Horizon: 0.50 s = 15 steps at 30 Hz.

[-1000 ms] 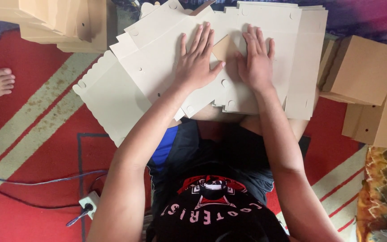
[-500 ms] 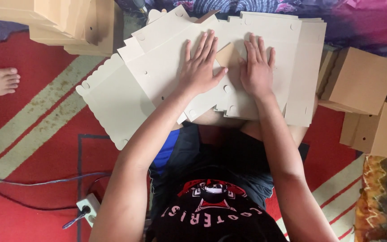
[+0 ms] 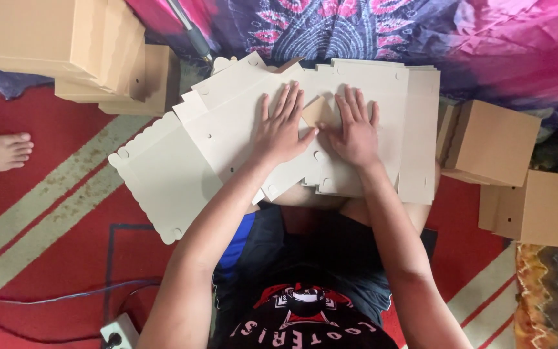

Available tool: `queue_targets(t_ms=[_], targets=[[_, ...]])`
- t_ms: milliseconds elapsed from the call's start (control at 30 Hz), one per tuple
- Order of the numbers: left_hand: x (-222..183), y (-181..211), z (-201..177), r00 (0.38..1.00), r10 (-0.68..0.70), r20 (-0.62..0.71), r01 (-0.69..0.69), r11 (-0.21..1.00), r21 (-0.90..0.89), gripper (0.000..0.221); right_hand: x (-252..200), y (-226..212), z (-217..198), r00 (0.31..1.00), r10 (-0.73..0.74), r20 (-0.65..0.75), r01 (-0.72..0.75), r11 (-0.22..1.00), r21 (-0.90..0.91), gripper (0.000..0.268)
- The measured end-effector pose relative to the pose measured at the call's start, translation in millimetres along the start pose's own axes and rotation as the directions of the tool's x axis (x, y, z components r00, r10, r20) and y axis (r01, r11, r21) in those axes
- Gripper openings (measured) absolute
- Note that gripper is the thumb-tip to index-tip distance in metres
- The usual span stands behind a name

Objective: The person prepares cardboard packaging by hand, flattening out and folding precut cardboard sheets one at a time while seated on the floor.

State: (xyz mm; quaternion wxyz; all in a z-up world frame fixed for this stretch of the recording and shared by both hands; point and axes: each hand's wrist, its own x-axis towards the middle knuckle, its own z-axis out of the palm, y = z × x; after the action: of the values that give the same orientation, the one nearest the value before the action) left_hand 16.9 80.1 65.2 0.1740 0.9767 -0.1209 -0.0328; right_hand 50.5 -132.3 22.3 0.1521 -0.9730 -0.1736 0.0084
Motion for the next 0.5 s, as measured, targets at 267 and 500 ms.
queue_targets(t_ms=[267,500], targets=[[0.0,0.7,-0.6,1.000,-0.011,0.003,0.011,1.000,-0.014,0.089,-0.2,0.3,-1.0,1.000,0.007,-0.003,-0.007,1.000,0.004,0.076],[0.8,-1.1,3.2,1.000,-0.012,0.005,0.012,0.999,-0.033,0.089,1.8,5.1,10.5,0.998,0.021,-0.055,-0.021,1.000,0.009,0.056]])
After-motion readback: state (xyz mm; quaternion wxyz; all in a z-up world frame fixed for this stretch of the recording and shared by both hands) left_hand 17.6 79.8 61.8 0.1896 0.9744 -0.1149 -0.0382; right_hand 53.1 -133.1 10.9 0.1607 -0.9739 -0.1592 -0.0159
